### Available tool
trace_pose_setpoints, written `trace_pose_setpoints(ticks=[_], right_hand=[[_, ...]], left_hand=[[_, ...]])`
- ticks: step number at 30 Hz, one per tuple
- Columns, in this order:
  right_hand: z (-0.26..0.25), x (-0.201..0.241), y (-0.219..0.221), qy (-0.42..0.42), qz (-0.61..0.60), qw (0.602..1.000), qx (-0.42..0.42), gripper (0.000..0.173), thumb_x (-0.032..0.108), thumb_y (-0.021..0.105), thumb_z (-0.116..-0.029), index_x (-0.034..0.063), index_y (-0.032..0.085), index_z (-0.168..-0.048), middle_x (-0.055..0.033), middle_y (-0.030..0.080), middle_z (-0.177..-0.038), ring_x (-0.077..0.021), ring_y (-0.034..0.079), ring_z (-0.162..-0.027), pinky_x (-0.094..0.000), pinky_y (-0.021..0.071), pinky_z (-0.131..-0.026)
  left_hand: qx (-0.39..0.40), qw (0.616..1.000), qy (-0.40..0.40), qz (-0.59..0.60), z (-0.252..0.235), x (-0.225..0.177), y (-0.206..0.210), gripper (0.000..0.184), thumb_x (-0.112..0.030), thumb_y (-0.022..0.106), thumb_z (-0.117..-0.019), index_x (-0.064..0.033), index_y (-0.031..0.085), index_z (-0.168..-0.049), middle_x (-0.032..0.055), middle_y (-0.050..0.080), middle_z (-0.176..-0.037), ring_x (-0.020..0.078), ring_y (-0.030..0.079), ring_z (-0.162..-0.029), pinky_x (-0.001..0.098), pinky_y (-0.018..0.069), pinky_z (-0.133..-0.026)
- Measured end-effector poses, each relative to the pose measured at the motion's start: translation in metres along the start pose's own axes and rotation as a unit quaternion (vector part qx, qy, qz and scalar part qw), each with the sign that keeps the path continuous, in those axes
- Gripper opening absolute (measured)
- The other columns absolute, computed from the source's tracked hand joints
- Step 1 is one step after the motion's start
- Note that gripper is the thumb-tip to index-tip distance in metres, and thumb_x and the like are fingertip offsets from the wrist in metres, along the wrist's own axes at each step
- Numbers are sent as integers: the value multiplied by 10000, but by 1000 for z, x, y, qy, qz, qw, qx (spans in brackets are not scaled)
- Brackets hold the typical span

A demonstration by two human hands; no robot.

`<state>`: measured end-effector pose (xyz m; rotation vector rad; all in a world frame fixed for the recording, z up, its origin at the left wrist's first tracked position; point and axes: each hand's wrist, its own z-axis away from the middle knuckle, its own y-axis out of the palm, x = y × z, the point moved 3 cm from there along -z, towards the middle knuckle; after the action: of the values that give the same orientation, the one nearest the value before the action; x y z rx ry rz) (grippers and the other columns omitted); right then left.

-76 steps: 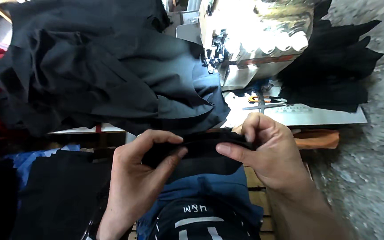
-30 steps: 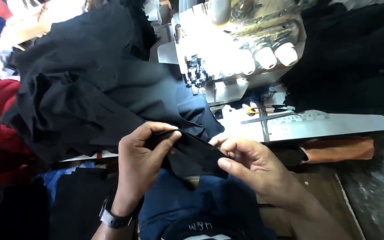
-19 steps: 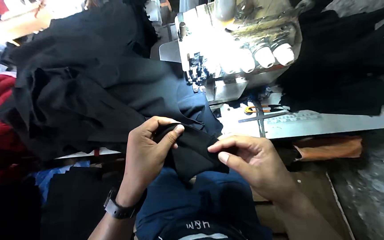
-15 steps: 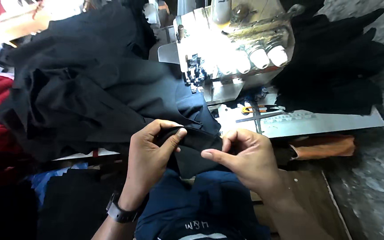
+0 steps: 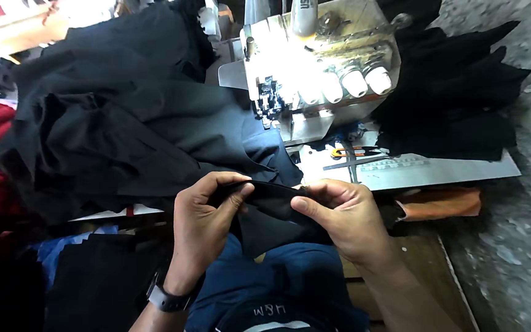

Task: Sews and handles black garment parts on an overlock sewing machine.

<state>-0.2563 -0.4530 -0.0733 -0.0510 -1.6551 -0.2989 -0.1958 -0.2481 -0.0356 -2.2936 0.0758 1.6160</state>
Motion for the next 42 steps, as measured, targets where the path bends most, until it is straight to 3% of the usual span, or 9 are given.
trace_pose_setpoints(ticks=[7, 14, 19, 23, 29, 32, 36, 39, 42], right_hand=[[2, 4, 1, -46, 35, 998, -8, 86, 93, 778, -901, 25, 771, -954, -37, 772, -859, -74, 729, -776, -205, 624, -742], [-1, 9, -11, 59, 72, 990, 104, 112, 143, 793, -892, 59, 793, -964, -13, 771, -820, -56, 721, -721, -180, 611, -666], [-2, 9, -13, 50, 106, 990, 79, 126, 188, 849, -835, 83, 798, -883, -8, 762, -769, -66, 715, -670, -186, 611, -622], [-6, 5, -12, 26, 111, 990, 78, 99, 198, 795, -895, 99, 805, -901, 20, 760, -787, -37, 703, -691, -170, 600, -634], [-42, -13, 0, -15, 93, 995, 22, 99, 200, 775, -914, 103, 795, -911, 44, 751, -786, -10, 689, -682, -156, 590, -618], [-69, -37, -6, -3, 143, 989, -32, 176, 267, 797, -878, 138, 743, -985, 96, 693, -700, 16, 617, -583, -142, 519, -539], [-86, -58, -19, 100, 65, 993, 18, 355, 260, 813, -867, 102, 718, -1170, 70, 686, -650, -20, 603, -515, -162, 518, -503], [-90, -64, -23, 164, 8, 984, 73, 222, 211, 819, -856, 86, 747, -1024, 48, 684, -631, -31, 590, -492, -171, 497, -471], [-86, -59, -21, 161, 27, 984, 76, 166, 239, 819, -848, 120, 733, -926, 70, 671, -612, -12, 580, -476, -153, 479, -436]], left_hand=[[4, 999, 12, -34, -4, -3, -3, 107, -58, 717, -941, -69, 731, -1047, -19, 743, -885, 70, 687, -664, 209, 608, -589], [-1, 994, 33, -102, -24, -8, -16, 180, -39, 775, -893, -65, 730, -1065, -15, 752, -917, 68, 696, -684, 210, 610, -586], [-3, 995, 22, -101, -29, -2, -15, 183, -33, 780, -888, -65, 731, -1061, -12, 751, -935, 73, 707, -700, 220, 621, -588], [-5, 995, 23, -100, -34, 2, -17, 166, -32, 764, -897, -71, 733, -1056, -15, 752, -935, 78, 700, -680, 225, 618, -576], [-14, 962, 152, -225, -80, -11, -20, 143, -72, 760, -908, -52, 726, -1046, -33, 745, -951, 16, 694, -768, 187, 601, -671], [-33, 943, 180, -280, -115, 20, 1, 164, -93, 777, -898, -35, 695, -1027, 13, 732, -947, 42, 696, -838, 217, 591, -744], [-29, 948, 150, -279, -130, 51, 17, 195, -119, 792, -893, -57, 690, -1046, -11, 726, -936, 15, 677, -843, 186, 563, -747], [-27, 958, 141, -248, -124, 65, 23, 200, -78, 771, -899, -42, 669, -1067, 12, 741, -975, 54, 701, -893, 228, 586, -795], [-13, 960, 189, -205, -122, 83, 18, 179, -25, 738, -913, -16, 643, -1065, 59, 745, -1014, 128, 721, -958, 304, 607, -859]])
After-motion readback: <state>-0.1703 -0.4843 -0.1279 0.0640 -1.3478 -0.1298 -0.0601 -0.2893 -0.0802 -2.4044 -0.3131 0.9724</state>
